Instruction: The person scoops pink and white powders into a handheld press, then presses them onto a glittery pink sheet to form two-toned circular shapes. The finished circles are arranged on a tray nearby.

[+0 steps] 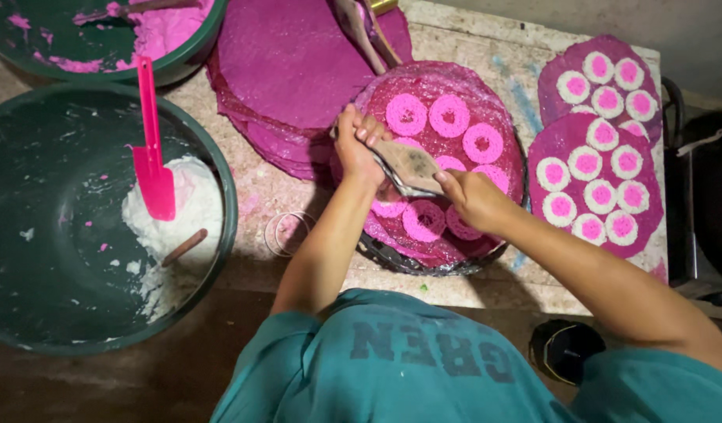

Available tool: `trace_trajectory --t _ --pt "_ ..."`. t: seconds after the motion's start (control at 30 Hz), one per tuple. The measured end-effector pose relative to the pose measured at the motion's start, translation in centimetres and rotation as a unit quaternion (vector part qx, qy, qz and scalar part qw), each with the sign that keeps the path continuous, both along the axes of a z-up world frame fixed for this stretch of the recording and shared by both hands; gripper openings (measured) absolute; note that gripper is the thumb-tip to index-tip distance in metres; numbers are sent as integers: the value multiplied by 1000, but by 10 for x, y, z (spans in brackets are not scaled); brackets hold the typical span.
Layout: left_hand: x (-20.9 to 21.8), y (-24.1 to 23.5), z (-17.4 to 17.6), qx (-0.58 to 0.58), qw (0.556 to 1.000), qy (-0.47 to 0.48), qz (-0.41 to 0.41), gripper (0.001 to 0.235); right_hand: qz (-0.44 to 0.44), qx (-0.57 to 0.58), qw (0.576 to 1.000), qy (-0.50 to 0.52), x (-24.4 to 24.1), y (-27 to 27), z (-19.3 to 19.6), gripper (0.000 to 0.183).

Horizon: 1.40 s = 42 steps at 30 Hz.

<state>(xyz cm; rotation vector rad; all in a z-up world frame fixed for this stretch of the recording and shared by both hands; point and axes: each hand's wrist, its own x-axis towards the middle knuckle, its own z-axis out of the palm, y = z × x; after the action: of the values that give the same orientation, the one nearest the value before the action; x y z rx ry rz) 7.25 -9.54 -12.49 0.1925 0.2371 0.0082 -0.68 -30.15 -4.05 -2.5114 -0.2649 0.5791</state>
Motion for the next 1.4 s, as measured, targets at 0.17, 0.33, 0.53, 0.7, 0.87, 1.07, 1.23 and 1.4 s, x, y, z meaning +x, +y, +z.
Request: trace_trajectory --t 0.17,0.33,0.53,0.7,0.87,1.07,1.23,1.4 --pt "12 6 27 54 997 -64 5 36 3 78 996 -48 12 -3 -9 56" --pt "27 -10 33 15 999 -39 -23 31 0 66 997 27 32 -34 7 58" --pt "66 -36 7 -27 998 -43 -30 32 -34 -30 997 -69 48 -30 18 57" --pt "76 -34 -13 15 998 -49 -22 34 -35 -26 997 -71 43 -14 8 55" --pt "81 -44 -12 25 1000 0 5 35 -22 -19 997 -66 56 -29 6 53" --pt "93 -50 -5 47 998 -50 7 31 -37 -7 994 -101 65 -41 -13 56" --pt "56 -32 -23 455 883 -97 -66 39 -35 99 989 -99 58 -65 -33 55" --pt "26 -25 -48 504 789 -1 -351 60 -74 119 986 -90 61 -83 -55 59"
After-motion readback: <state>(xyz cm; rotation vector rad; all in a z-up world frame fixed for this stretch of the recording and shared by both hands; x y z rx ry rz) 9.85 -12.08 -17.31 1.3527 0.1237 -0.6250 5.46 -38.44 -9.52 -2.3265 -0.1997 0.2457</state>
